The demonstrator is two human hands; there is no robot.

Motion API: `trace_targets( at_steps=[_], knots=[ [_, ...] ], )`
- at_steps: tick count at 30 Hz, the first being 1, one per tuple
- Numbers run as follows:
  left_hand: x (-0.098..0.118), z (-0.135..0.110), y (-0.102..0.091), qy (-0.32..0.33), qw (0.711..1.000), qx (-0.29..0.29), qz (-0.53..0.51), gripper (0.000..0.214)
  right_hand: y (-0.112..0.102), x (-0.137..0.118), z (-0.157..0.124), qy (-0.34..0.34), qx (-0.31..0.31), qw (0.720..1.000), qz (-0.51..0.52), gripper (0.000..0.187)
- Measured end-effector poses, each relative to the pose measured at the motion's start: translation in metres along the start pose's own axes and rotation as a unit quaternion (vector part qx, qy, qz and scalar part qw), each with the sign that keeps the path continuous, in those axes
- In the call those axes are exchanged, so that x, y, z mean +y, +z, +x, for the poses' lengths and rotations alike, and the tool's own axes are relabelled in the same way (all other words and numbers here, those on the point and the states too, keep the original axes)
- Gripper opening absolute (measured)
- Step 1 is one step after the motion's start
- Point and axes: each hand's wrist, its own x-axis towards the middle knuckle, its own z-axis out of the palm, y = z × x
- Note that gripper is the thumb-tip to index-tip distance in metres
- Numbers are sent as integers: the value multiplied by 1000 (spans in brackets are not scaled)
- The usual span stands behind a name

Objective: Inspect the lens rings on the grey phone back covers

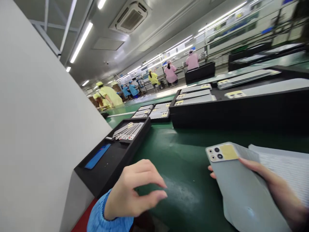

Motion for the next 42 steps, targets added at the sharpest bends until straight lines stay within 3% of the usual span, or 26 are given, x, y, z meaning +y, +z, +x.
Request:
trace_targets(
  at_steps=[2, 4, 8, 12, 16, 19, 21, 26, 31, 33, 37, 42],
  knots=[
    [3, 28, 16, 44, 995, -76, -55, 9, 5, -1, -2, 34, -19, 998, 43, 44],
    [-6, 60, 39, 27, 993, -69, -93, 14, 4, -1, 0, 35, -31, 998, 49, 45],
    [-37, 123, 89, -93, 981, -31, -167, 48, -1, 4, 4, 20, -40, 999, 29, 46],
    [-39, 154, 114, -110, 963, -85, -232, 50, -1, 1, 3, -20, -56, 998, -6, 49],
    [-16, 150, 112, -79, 942, -133, -298, 47, 5, -15, -3, -139, -44, 981, -124, 39],
    [-5, 144, 100, -43, 927, -119, -352, 38, 11, -24, -8, -274, -64, 934, -219, 35],
    [-3, 142, 93, -15, 929, -115, -351, 33, 14, -25, -12, -309, -80, 911, -261, 36],
    [-7, 145, 82, 74, 954, -103, -272, 31, 18, -22, -14, -308, -98, 912, -254, 32],
    [-16, 145, 87, 170, 951, -116, -231, 52, 21, -20, -13, -254, -139, 924, -251, 30],
    [-20, 142, 98, 159, 953, -91, -241, 56, 23, -14, -12, -234, -149, 934, -226, 28],
    [-26, 134, 126, 67, 958, -25, -279, 42, 29, 5, -12, -161, -139, 968, -130, 28],
    [-30, 128, 143, 35, 953, -22, -299, 37, 25, 18, -15, -115, -128, 983, -66, 33]
  ],
)
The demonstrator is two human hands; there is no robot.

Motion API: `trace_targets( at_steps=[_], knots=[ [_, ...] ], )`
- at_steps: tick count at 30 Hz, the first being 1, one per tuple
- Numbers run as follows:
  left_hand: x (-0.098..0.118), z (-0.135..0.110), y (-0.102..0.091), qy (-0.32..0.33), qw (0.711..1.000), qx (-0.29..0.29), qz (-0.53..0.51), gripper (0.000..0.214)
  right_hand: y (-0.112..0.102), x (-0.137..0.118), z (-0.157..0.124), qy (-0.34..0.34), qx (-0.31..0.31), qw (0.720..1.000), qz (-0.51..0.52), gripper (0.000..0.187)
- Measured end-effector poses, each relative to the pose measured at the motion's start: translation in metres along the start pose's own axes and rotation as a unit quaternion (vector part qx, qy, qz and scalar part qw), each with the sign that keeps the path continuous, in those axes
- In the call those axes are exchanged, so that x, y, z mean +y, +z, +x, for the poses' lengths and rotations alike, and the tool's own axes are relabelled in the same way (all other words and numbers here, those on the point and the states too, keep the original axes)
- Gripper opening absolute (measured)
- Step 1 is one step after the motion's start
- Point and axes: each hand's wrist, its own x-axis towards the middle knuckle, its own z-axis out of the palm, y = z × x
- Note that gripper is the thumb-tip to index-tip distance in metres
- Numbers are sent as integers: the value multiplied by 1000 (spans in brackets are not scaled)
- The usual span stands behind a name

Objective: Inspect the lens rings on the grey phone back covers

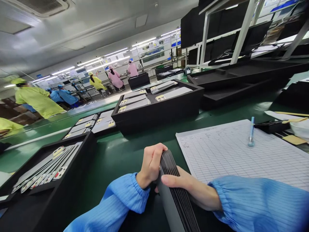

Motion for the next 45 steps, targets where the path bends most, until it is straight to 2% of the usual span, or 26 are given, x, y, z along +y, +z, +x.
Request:
trace_targets(
  at_steps=[4, 7, 12, 16, 19, 26, 30, 33, 45],
  knots=[
    [-2, 0, -1, -9, 1000, 9, -15, 39, -9, 4, -4, 0, -43, 999, 4, 47],
    [-4, 4, -6, -8, 999, 29, -13, 39, -12, 7, -5, 31, -39, 999, 2, 57],
    [-4, 11, -16, -1, 998, 57, -2, 43, -13, 8, -6, 74, -57, 995, -33, 54],
    [-1, 11, -18, 28, 999, 31, 12, 45, -13, 8, -8, 79, -55, 994, -57, 56],
    [0, 12, -18, 40, 999, 3, 11, 46, -13, 12, -8, 58, -48, 995, -70, 56],
    [-3, 15, -18, -8, 999, -13, -41, 56, -16, 22, -6, 30, -48, 995, -82, 56],
    [-9, 19, -20, -74, 993, -58, -72, 58, -16, 22, -7, 20, -37, 995, -95, 56],
    [-16, 21, -19, -109, 988, -67, -86, 60, -16, 23, -7, 11, -37, 995, -92, 54],
    [-18, 17, -16, -96, 990, -36, -96, 59, -17, 26, -4, 9, -53, 993, -109, 57]
  ],
)
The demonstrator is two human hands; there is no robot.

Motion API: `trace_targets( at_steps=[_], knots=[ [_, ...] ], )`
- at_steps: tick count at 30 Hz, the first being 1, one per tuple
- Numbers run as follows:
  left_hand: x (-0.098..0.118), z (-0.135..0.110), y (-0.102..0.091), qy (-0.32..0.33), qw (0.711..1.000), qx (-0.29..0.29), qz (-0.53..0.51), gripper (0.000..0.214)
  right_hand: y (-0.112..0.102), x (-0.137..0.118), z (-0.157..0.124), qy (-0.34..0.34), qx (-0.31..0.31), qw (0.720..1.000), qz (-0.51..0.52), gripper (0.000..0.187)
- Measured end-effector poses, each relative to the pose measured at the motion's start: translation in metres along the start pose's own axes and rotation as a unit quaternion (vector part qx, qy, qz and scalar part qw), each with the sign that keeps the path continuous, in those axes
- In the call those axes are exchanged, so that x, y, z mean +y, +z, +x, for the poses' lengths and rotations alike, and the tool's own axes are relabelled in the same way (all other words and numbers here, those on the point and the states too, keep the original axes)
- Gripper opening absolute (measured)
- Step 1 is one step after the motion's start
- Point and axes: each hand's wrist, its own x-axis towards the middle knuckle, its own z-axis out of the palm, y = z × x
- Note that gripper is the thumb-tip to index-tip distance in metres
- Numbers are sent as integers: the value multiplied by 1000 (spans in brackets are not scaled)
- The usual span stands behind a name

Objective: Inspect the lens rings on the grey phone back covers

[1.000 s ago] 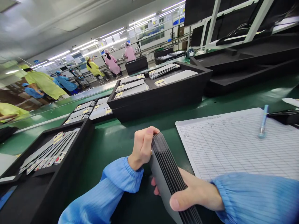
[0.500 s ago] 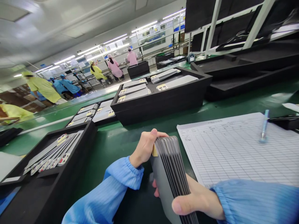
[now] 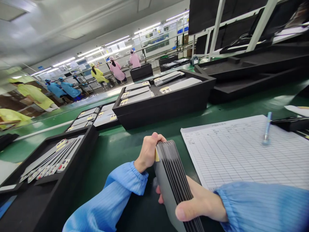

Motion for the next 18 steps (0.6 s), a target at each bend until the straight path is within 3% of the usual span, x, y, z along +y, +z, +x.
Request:
trace_targets(
  at_steps=[6, 11, 18],
  knots=[
    [-4, 1, -1, -2, 1000, 23, -21, 56, 0, -3, -1, 0, -10, 1000, 28, 55],
    [-14, 7, -1, -17, 997, 52, -47, 54, 2, 2, 1, -55, -5, 987, 148, 49],
    [-24, 14, 2, -31, 995, 83, -47, 56, 3, 2, 3, -10, 4, 971, 241, 55]
  ],
)
